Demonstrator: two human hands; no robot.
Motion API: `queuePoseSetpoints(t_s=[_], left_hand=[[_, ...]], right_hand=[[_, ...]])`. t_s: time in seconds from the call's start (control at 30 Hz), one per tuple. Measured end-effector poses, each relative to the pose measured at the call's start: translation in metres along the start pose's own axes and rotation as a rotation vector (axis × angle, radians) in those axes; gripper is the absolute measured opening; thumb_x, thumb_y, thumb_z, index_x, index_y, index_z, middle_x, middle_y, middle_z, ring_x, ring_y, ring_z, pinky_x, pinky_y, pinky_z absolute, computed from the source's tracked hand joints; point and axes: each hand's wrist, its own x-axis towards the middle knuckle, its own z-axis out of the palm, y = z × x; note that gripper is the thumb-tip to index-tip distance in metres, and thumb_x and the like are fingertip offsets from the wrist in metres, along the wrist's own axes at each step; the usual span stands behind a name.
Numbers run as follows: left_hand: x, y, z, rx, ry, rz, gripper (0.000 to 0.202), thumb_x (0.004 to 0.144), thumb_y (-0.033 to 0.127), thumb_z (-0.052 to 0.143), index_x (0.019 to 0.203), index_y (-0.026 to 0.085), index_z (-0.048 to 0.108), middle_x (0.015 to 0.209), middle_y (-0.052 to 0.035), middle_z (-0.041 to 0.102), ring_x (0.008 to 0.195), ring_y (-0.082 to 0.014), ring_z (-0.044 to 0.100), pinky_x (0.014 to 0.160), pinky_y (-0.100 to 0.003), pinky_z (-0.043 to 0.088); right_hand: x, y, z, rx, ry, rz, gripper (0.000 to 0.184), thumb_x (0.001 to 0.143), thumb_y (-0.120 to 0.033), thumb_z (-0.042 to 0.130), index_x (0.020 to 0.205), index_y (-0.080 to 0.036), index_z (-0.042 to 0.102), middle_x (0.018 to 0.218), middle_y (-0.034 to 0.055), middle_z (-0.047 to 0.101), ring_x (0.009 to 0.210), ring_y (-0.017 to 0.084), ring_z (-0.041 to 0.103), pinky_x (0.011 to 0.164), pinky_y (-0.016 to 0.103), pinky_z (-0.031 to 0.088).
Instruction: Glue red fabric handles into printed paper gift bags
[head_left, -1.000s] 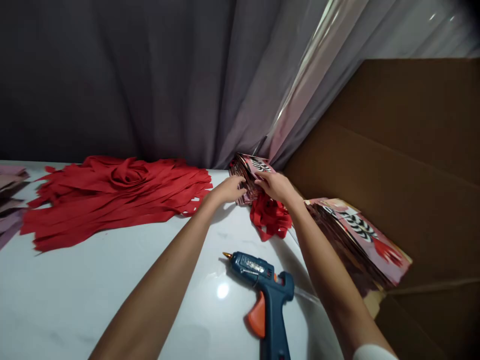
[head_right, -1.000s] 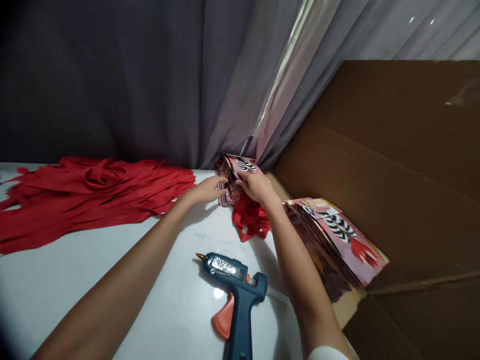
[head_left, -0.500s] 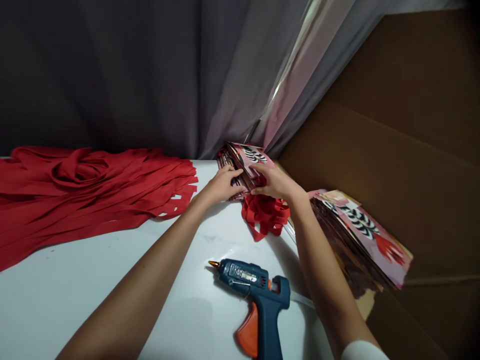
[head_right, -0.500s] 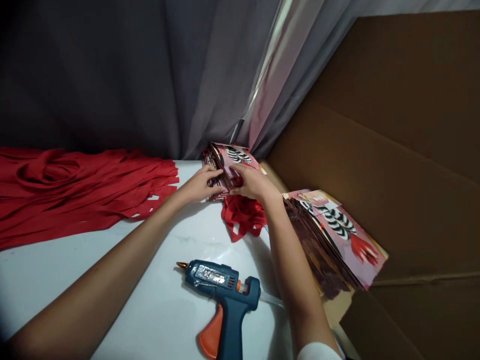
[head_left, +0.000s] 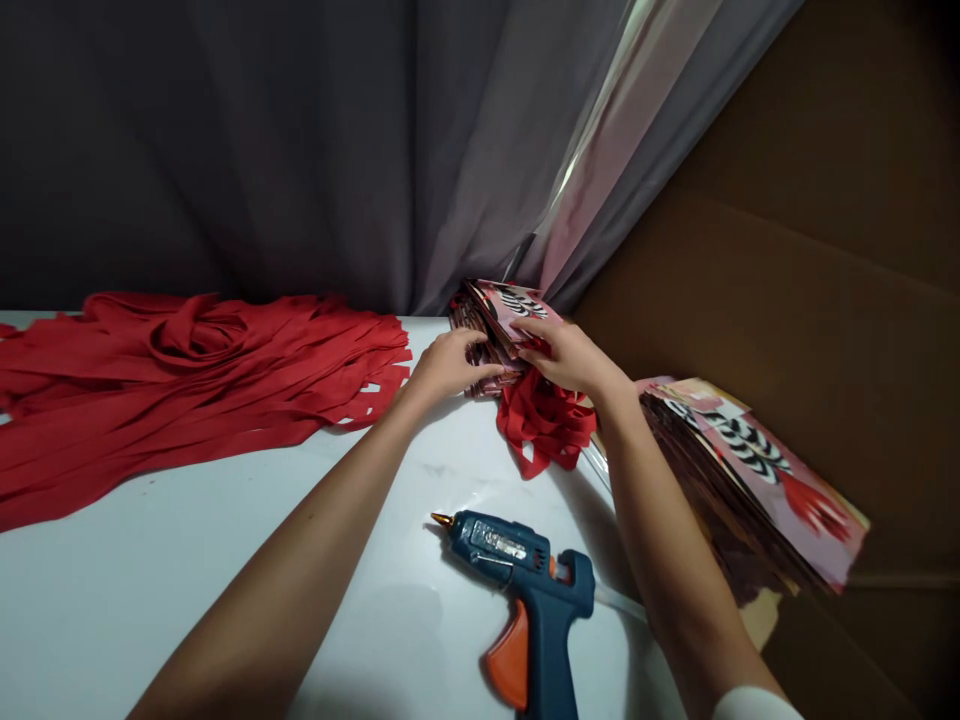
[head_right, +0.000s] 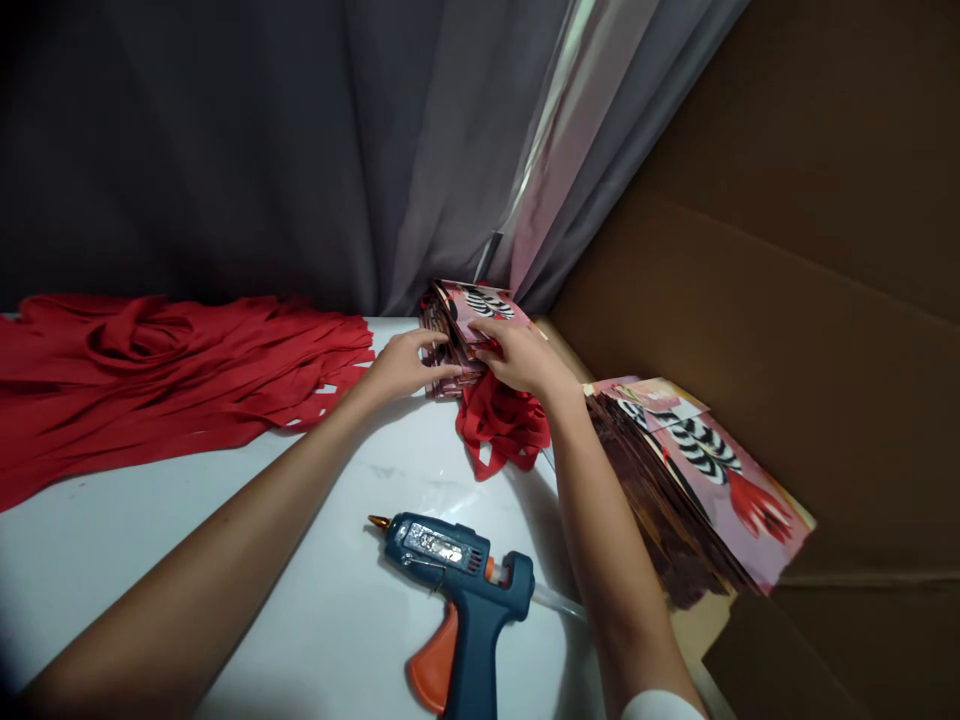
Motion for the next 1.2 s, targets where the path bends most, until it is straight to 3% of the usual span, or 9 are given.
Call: queuePoseSetpoints(t_s=[0.2,0.33,0.4,0.6,0.7,0.83,0.93,1.07,1.2], left_hand=[[-0.007,0.021,0.001,0.048,0.11,-0.024,0.027,0.095,0.048,0.084,0.106,0.024,0.085,0.116,-0.0092,0.083,0.112,-0.0299,0.074,0.098,-0.04,0.054],[-0.01,0.027,0.009,0.136,0.068,-0.039,0.03,0.099,0.052,0.077,0.093,0.024,0.085,0.105,-0.0083,0.082,0.1,-0.0272,0.073,0.087,-0.037,0.052],[-0.011,0.025,0.013,0.154,0.062,-0.038,0.034,0.102,0.053,0.072,0.092,0.023,0.085,0.104,-0.0087,0.082,0.099,-0.0272,0.073,0.085,-0.037,0.052],[-0.003,0.005,0.003,0.009,-0.044,0.063,0.023,0.096,0.033,0.072,0.11,0.023,0.086,0.113,-0.0074,0.085,0.105,-0.0274,0.077,0.096,-0.037,0.057],[0.001,-0.003,-0.005,-0.058,-0.114,0.09,0.041,0.086,0.022,0.076,0.126,0.021,0.083,0.121,-0.007,0.085,0.114,-0.0288,0.077,0.103,-0.037,0.059],[0.003,-0.007,-0.005,-0.045,-0.101,0.12,0.06,0.079,0.017,0.079,0.139,0.021,0.079,0.132,-0.009,0.081,0.124,-0.0321,0.074,0.114,-0.043,0.058],[0.005,-0.01,0.0,-0.023,-0.082,0.157,0.073,0.078,0.017,0.081,0.15,0.025,0.073,0.137,-0.01,0.076,0.127,-0.0328,0.072,0.118,-0.047,0.057],[0.006,-0.013,0.002,-0.049,-0.09,0.177,0.087,0.079,0.016,0.079,0.164,0.024,0.059,0.152,-0.012,0.067,0.137,-0.0307,0.068,0.123,-0.043,0.054],[0.001,-0.005,0.004,-0.118,-0.065,0.208,0.093,0.08,0.012,0.079,0.168,0.026,0.053,0.158,-0.0121,0.067,0.145,-0.0325,0.065,0.124,-0.043,0.051]], right_hand=[[-0.001,-0.004,-0.003,-0.065,-0.01,-0.008,0.052,0.103,-0.024,0.065,0.155,-0.023,0.067,0.153,0.0113,0.073,0.139,0.035,0.07,0.118,0.045,0.052],[0.0,-0.004,0.001,-0.085,-0.028,-0.011,0.07,0.091,-0.036,0.087,0.156,-0.021,0.065,0.159,0.0156,0.067,0.148,0.04,0.062,0.124,0.054,0.046],[0.001,-0.003,0.004,-0.107,-0.029,-0.008,0.077,0.086,-0.034,0.092,0.156,-0.022,0.064,0.162,0.0164,0.064,0.151,0.041,0.058,0.126,0.058,0.043],[0.002,-0.001,0.003,-0.094,-0.005,-0.095,0.05,0.097,-0.025,0.072,0.147,-0.022,0.072,0.149,0.0125,0.075,0.139,0.035,0.068,0.118,0.045,0.049],[0.002,-0.004,-0.002,-0.098,0.066,-0.09,0.048,0.1,-0.028,0.068,0.147,-0.02,0.073,0.147,0.0134,0.076,0.137,0.036,0.069,0.117,0.046,0.051],[0.0,-0.003,-0.006,-0.109,0.135,-0.103,0.047,0.099,-0.027,0.068,0.145,-0.023,0.075,0.145,0.0122,0.077,0.135,0.037,0.071,0.117,0.051,0.053],[-0.002,0.001,-0.009,-0.113,0.177,-0.109,0.047,0.098,-0.026,0.068,0.145,-0.024,0.075,0.145,0.0119,0.077,0.133,0.037,0.072,0.114,0.053,0.056],[-0.005,0.005,-0.013,-0.083,0.207,-0.102,0.049,0.098,-0.025,0.068,0.147,-0.024,0.073,0.147,0.0107,0.076,0.134,0.036,0.072,0.116,0.054,0.057],[-0.005,0.005,-0.013,-0.066,0.215,-0.105,0.05,0.098,-0.025,0.067,0.147,-0.025,0.073,0.147,0.0106,0.076,0.135,0.035,0.072,0.117,0.054,0.057]])
